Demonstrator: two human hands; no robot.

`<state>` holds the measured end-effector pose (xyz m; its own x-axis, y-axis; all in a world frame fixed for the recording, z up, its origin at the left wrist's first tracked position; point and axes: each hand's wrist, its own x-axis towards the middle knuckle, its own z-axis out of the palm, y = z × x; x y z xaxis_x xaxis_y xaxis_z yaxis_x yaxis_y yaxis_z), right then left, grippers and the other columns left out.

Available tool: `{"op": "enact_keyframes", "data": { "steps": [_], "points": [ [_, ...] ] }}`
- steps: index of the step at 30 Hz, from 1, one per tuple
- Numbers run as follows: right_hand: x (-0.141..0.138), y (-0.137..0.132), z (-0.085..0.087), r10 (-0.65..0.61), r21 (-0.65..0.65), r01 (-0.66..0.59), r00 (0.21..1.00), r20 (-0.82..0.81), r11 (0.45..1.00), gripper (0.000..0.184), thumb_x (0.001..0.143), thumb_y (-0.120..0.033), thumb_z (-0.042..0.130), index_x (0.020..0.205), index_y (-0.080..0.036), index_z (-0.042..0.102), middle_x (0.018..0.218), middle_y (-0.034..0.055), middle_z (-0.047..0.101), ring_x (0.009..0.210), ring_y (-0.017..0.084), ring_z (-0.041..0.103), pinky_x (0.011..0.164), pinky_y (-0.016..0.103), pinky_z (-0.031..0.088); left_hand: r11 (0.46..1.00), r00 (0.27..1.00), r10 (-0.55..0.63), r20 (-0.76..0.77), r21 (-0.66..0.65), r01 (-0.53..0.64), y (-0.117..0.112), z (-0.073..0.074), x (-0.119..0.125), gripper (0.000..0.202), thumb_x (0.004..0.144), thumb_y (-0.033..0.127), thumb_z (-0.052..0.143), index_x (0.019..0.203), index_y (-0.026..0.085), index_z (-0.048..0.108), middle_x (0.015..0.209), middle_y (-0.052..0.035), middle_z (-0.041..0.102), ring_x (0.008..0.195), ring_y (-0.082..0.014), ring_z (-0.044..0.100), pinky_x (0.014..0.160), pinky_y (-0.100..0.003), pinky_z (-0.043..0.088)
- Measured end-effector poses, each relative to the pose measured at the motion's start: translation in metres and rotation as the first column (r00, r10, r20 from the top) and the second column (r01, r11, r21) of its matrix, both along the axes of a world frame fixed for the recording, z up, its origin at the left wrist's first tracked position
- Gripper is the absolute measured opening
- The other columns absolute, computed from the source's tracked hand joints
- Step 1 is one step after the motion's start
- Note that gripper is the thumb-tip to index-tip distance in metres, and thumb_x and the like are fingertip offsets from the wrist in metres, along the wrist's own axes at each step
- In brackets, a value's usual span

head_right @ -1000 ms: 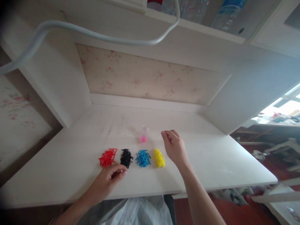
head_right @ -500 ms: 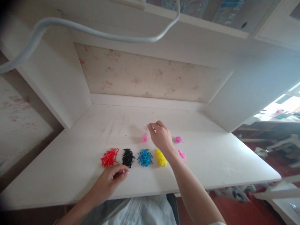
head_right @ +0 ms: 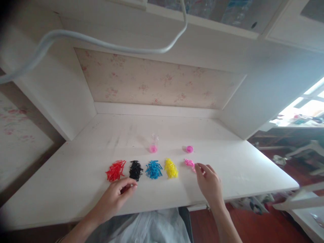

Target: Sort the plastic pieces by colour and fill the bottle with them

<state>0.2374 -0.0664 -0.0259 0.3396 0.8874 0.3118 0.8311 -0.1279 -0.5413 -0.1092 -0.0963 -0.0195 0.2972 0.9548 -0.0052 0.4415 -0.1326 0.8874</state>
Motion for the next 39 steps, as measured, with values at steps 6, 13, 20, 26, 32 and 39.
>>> {"op": "enact_keyframes", "data": {
  "steps": [6, 13, 20, 26, 32, 39],
  "points": [
    [0.027, -0.030, -0.028, -0.066, -0.181, 0.083, 0.993, 0.100, 0.980, 0.042, 0.079, -0.058, 0.045, 0.096, -0.027, 0.068, 0.086, 0.0018, 0.061, 0.064, 0.015, 0.057, 0.059, 0.027, 0.039, 1.000, 0.999, 0.007, -0.044, 0.013, -0.006, -0.001, -0.002, 0.005, 0.029, 0.089, 0.042, 0.046, 0.089, 0.021, 0.065, 0.069, 0.0010, 0.059, 0.065, -0.0134, 0.053, 0.059, -0.021, 0.038],
    [0.014, -0.019, -0.024, -0.022, -0.216, 0.050, 0.991, 0.131, 0.975, 0.034, 0.087, -0.050, 0.040, 0.099, -0.032, 0.067, 0.093, -0.0003, 0.062, 0.069, 0.014, 0.059, 0.060, 0.026, 0.036, 0.999, 0.999, 0.032, -0.037, -0.024, -0.033, 0.002, -0.005, 0.007, 0.030, 0.088, 0.043, 0.047, 0.092, 0.020, 0.066, 0.074, -0.0004, 0.064, 0.069, -0.0146, 0.056, 0.061, -0.021, 0.041],
    [0.016, -0.021, -0.031, -0.014, -0.066, 0.018, 0.998, 0.064, 0.998, 0.030, 0.090, -0.045, 0.040, 0.095, -0.025, 0.063, 0.094, 0.0012, 0.062, 0.067, 0.013, 0.058, 0.063, 0.026, 0.039, 0.998, 0.999, 0.038, -0.019, -0.045, -0.039, 0.002, -0.005, 0.007, 0.028, 0.088, 0.042, 0.048, 0.092, 0.020, 0.066, 0.078, -0.0005, 0.066, 0.072, -0.0151, 0.058, 0.065, -0.021, 0.042],
    [-0.012, -0.008, 0.004, 0.089, 0.184, -0.085, 0.996, -0.011, 0.979, 0.030, 0.091, -0.042, 0.042, 0.090, -0.020, 0.061, 0.087, 0.0041, 0.059, 0.068, 0.013, 0.054, 0.066, 0.025, 0.041, 0.998, 0.999, 0.037, -0.013, -0.048, -0.038, 0.002, -0.004, 0.006, 0.029, 0.087, 0.043, 0.049, 0.090, 0.020, 0.066, 0.078, -0.0008, 0.064, 0.071, -0.0150, 0.057, 0.065, -0.022, 0.041],
    [-0.075, 0.035, 0.052, 0.359, 0.294, -0.349, 0.933, 0.020, 0.890, 0.027, 0.092, -0.037, 0.044, 0.093, -0.020, 0.065, 0.085, 0.0032, 0.059, 0.063, 0.010, 0.051, 0.060, 0.022, 0.040, 0.997, 0.998, 0.048, -0.029, -0.051, -0.050, 0.005, -0.010, 0.003, 0.030, 0.086, 0.044, 0.049, 0.090, 0.018, 0.066, 0.069, 0.0002, 0.057, 0.065, -0.0142, 0.051, 0.057, -0.022, 0.036],
    [-0.121, 0.077, 0.072, 0.391, 0.301, -0.429, 0.903, 0.179, 0.852, 0.028, 0.093, -0.034, 0.041, 0.096, -0.022, 0.066, 0.089, 0.0036, 0.061, 0.068, 0.010, 0.056, 0.060, 0.021, 0.039, 0.996, 0.999, 0.053, -0.004, -0.078, -0.053, 0.004, -0.009, 0.001, 0.031, 0.086, 0.042, 0.048, 0.090, 0.018, 0.067, 0.063, 0.0013, 0.050, 0.060, -0.0129, 0.045, 0.054, -0.021, 0.033]
  ]
}}
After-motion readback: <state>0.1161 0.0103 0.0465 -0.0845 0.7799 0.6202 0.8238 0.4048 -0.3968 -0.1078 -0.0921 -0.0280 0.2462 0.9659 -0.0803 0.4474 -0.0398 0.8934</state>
